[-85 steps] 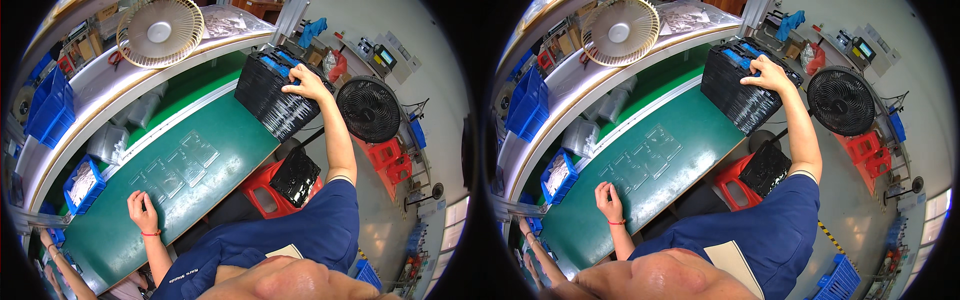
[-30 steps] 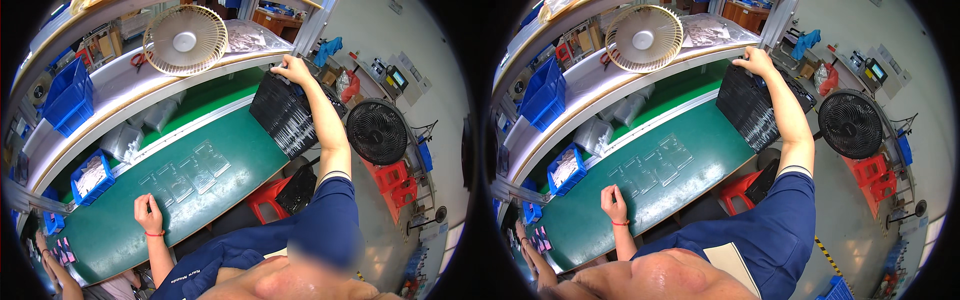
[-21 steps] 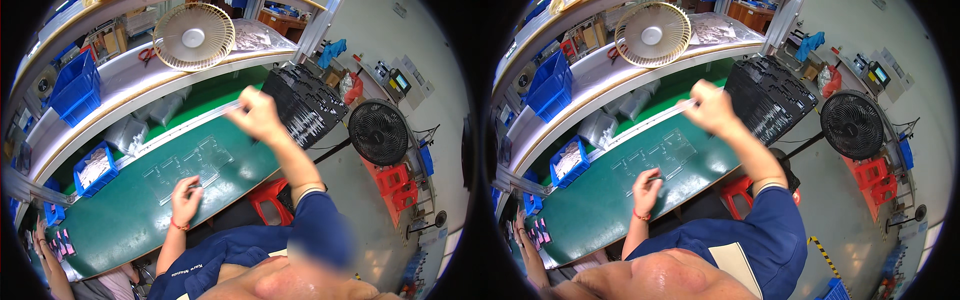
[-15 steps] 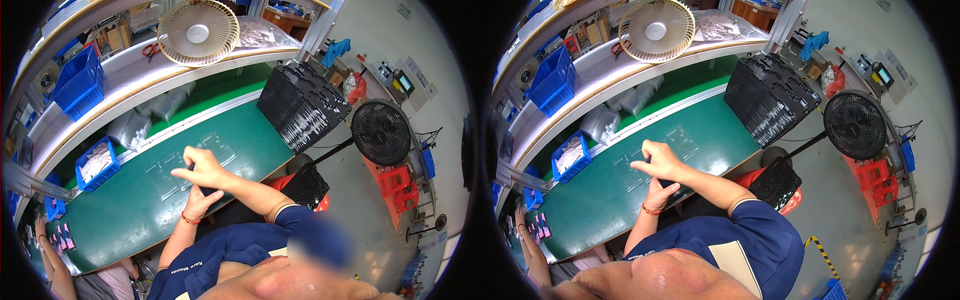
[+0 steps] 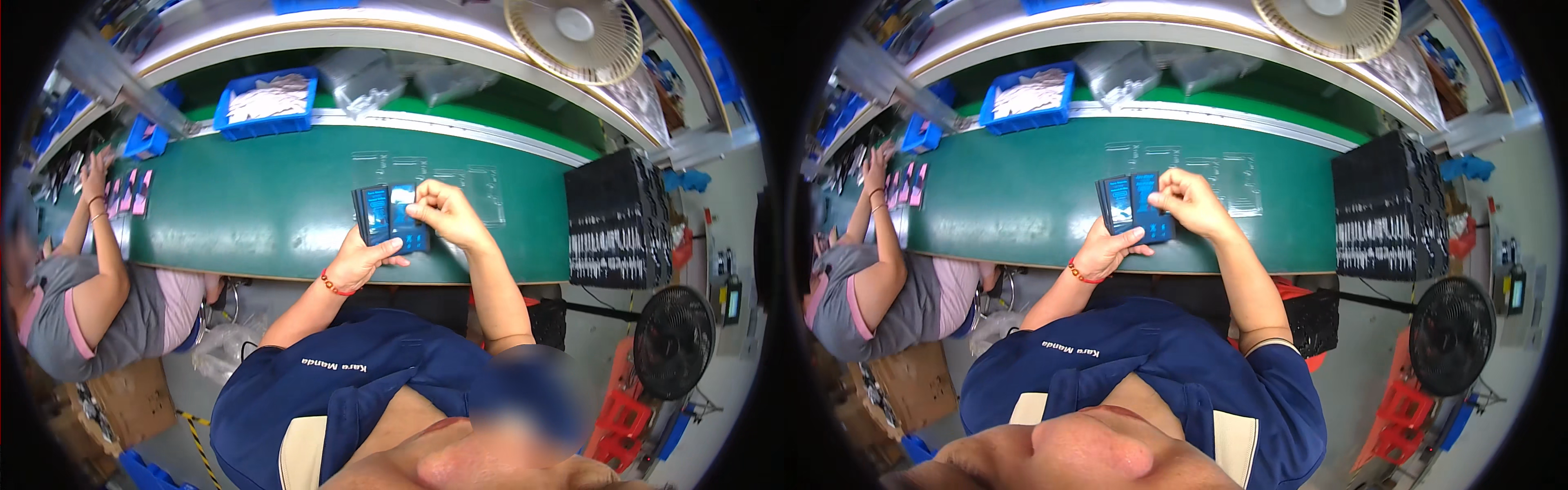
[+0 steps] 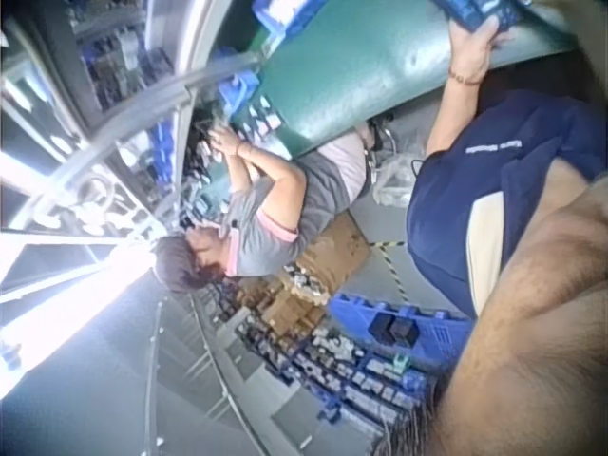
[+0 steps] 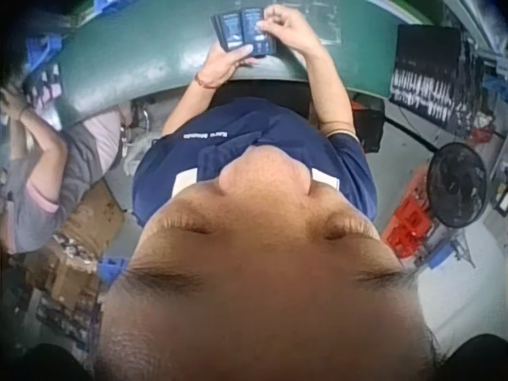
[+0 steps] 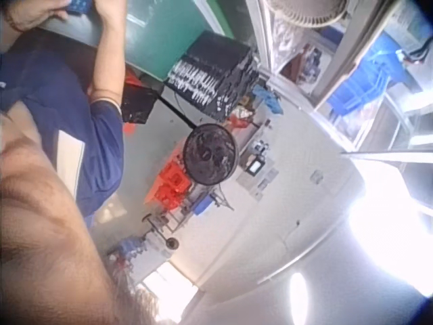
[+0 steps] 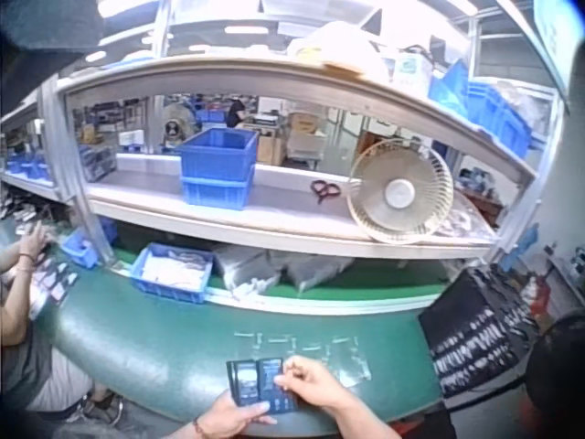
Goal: The recorder is assembling small blue electronic or mechanical components into clear plastic trays on a factory production line.
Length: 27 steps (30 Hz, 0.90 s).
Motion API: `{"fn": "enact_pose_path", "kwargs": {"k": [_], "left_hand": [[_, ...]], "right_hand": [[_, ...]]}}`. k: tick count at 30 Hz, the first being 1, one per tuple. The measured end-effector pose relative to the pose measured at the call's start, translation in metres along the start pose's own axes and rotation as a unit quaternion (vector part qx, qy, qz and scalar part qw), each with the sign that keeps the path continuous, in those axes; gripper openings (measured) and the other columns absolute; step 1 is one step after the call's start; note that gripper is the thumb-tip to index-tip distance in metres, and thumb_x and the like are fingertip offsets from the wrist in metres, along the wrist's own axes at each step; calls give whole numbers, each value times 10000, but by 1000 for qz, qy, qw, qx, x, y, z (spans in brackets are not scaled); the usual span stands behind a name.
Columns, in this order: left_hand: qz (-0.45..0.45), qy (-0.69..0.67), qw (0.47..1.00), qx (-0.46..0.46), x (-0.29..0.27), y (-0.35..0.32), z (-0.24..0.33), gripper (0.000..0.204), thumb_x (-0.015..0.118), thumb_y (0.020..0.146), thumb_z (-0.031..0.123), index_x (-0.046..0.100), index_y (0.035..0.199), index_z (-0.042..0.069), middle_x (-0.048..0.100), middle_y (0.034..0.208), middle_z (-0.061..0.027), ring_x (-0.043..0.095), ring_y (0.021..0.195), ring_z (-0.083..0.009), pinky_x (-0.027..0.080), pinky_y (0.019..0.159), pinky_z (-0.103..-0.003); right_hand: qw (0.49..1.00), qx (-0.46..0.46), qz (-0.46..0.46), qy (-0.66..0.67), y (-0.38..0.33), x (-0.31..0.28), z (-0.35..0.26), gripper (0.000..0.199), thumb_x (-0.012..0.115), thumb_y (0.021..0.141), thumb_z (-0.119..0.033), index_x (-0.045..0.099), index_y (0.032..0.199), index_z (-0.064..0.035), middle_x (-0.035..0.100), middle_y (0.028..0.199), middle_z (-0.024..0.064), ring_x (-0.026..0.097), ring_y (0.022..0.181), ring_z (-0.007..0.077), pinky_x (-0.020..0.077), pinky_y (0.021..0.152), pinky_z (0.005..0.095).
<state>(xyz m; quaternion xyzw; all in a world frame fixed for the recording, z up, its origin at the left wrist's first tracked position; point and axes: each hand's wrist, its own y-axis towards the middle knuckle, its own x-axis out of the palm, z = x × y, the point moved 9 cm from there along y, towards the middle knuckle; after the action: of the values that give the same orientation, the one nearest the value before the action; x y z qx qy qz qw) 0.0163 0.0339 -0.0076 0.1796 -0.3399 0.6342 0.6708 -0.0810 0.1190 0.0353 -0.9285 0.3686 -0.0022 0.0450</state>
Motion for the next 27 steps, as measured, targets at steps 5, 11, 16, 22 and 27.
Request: {"fn": "enact_pose_path", "kwargs": {"k": [5, 11, 16, 22, 27], "left_hand": [[63, -52, 995, 59, -40, -33, 25, 607, 557, 930, 82, 244, 1449, 112, 493, 1306, -199, 559, 1160, -305, 553, 876, -428], [86, -102, 988, 83, -62, -44, 30, 567, 512, 939, 71, 251, 1441, 110, 455, 1345, -236, 507, 1229, -347, 475, 995, -487], [73, -108, 990, 54, -55, -38, 28, 469, 542, 922, 37, 384, 1363, 62, 545, 1269, -162, 566, 1162, -278, 505, 964, -461], [64, -1, 997, 37, -36, -7, 13, 428, 575, 917, 30, 428, 1319, 51, 578, 1207, -97, 612, 1082, -230, 569, 852, -411], [63, -27, 997, 35, -31, 0, 14, 410, 542, 952, 97, 401, 1334, 45, 568, 1226, -127, 603, 1096, -245, 560, 870, -404]], "right_hand": [[992, -10, 119, -35, 56, -15, 13, 363, 653, 866, -31, 518, 1203, -39, 578, 702, -20, 507, 657, 47, 415, 629, 201], [899, -34, 101, -424, 84, 22, 8, 424, 774, 712, -227, 633, 1091, -96, 630, 815, 48, 574, 909, 262, 345, 881, 409], [852, -181, 172, -460, 51, 31, -25, 426, 783, 707, -271, 647, 1072, -98, 577, 980, 92, 536, 982, 266, 379, 849, 396], [991, -63, 27, -114, 35, 41, -1, 486, 678, 838, -79, 511, 1295, -80, 539, 764, -28, 478, 719, 57, 392, 643, 209], [975, -46, 167, -139, 38, -27, 12, 451, 631, 830, 33, 550, 1259, -79, 439, 644, -59, 403, 592, 26, 345, 556, 182]]}}
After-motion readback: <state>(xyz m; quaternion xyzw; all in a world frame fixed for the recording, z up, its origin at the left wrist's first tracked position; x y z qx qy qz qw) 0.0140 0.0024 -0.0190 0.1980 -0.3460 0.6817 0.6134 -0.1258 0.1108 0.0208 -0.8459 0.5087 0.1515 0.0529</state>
